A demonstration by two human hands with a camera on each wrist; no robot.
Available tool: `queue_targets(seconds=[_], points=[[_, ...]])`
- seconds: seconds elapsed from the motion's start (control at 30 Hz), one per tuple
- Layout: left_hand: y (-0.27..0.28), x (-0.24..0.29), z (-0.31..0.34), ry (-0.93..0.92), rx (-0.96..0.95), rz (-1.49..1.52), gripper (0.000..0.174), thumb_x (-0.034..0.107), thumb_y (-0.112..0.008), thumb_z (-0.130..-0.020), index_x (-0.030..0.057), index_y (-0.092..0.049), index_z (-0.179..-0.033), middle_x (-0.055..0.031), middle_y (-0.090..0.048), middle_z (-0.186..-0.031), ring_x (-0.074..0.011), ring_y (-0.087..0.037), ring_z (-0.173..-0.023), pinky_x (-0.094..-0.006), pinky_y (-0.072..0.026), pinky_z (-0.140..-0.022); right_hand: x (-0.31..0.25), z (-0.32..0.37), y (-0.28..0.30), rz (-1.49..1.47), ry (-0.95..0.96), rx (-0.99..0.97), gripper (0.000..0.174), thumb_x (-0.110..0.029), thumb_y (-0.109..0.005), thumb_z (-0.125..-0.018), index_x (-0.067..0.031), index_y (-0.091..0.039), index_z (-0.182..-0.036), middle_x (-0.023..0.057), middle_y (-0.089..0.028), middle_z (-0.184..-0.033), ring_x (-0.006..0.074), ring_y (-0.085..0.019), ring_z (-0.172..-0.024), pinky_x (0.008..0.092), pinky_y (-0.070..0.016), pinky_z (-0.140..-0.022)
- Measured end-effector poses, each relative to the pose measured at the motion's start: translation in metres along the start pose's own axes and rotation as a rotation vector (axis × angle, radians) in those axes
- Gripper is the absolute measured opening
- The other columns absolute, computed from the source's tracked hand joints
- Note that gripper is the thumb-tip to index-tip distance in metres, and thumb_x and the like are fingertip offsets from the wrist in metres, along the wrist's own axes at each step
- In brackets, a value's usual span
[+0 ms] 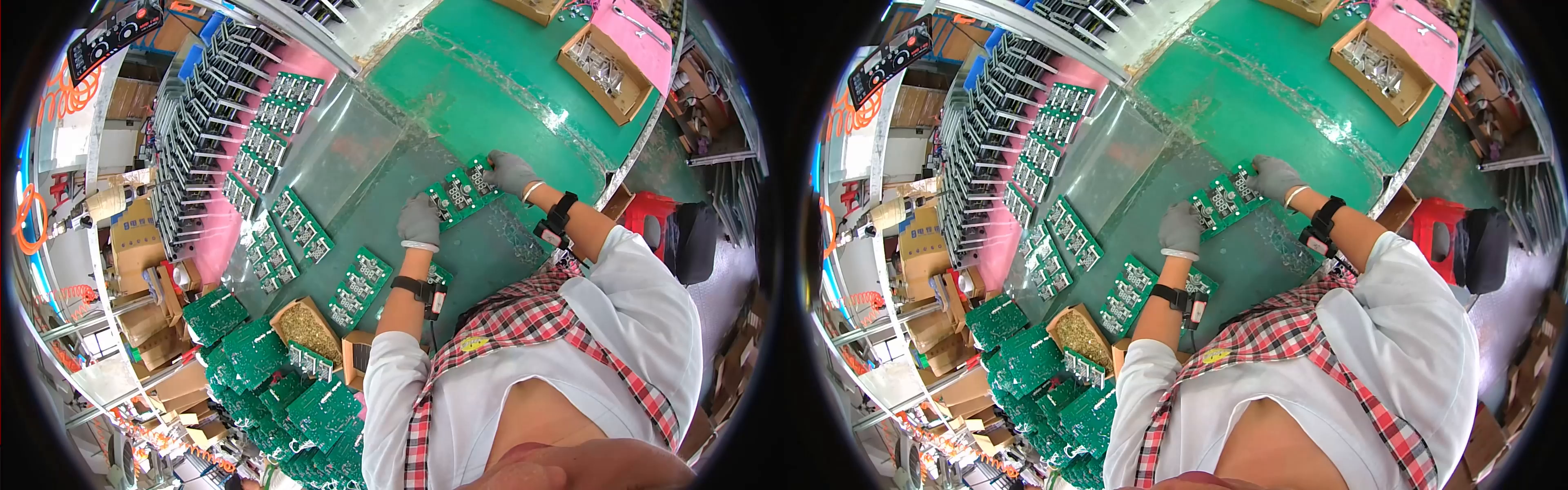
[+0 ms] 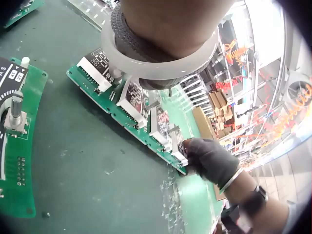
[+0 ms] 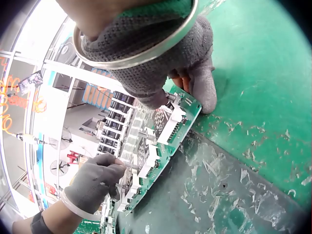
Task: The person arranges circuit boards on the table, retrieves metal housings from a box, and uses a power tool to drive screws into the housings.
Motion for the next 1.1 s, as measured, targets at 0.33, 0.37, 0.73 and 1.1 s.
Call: queue_targets(seconds=[0.33,0.37,0.73,1.1], points=[[-0.015,-0.038,0.004,0.277,-0.001,1.055,0.015,0.015,-0.047,-0.084,0.0031,-0.053,-0.078,-0.0052,-0.051,-0.06,-0.0137,-0.048,-0.045,-0.028,-0.0391,-0.04,0.001,-0.002,-0.002,-0.009,-0.044,-0.011,0.039,-0.028,-0.059,-0.074,-0.0036,-0.053,-0.103,0.0156,-0.059,-0.098,0.0316,-0.057,-0.091,0.039,-0.0452,-0.079],[-0.011,-0.037,0.006,0.355,0.007,1.248,0.017,0.017,-0.046,-0.086,0.0027,-0.052,-0.077,-0.0033,-0.048,-0.057,-0.0102,-0.043,-0.039,-0.0259,-0.036,-0.035,0.001,-0.001,-0.001,-0.005,-0.041,-0.006,0.039,-0.028,-0.059,-0.074,-0.0036,-0.053,-0.103,0.0157,-0.059,-0.097,0.0316,-0.057,-0.091,0.039,-0.0453,-0.078],[0.012,0.013,-0.008,0.008,0.052,0.645,0.02,0.008,-0.061,-0.07,0.0027,-0.049,-0.085,-0.0101,-0.055,-0.071,-0.0223,-0.056,-0.059,-0.0328,-0.0448,-0.053,-0.004,0.004,0.003,0.016,-0.064,-0.006,0.039,-0.03,-0.059,-0.074,-0.0039,-0.054,-0.103,0.016,-0.059,-0.097,0.0315,-0.057,-0.091,0.0391,-0.0457,-0.078],[0.009,0.063,-0.013,-0.075,-0.283,-0.166,0.036,0.033,-0.061,-0.076,0.0036,-0.054,-0.096,-0.0182,-0.06,-0.095,-0.0349,-0.057,-0.09,-0.0429,-0.0455,-0.075,0.004,0.002,-0.002,-0.071,0.002,0.016,0.04,-0.03,-0.059,-0.076,-0.0019,-0.053,-0.103,0.0171,-0.058,-0.1,0.0317,-0.055,-0.095,0.0393,-0.0441,-0.08]])
Point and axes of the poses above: each hand's wrist, its own z-axis away from the middle knuckle, its own y-axis out of the back of the hand, x = y × z, the point moved 2 cm from there along -z, towards the middle knuckle
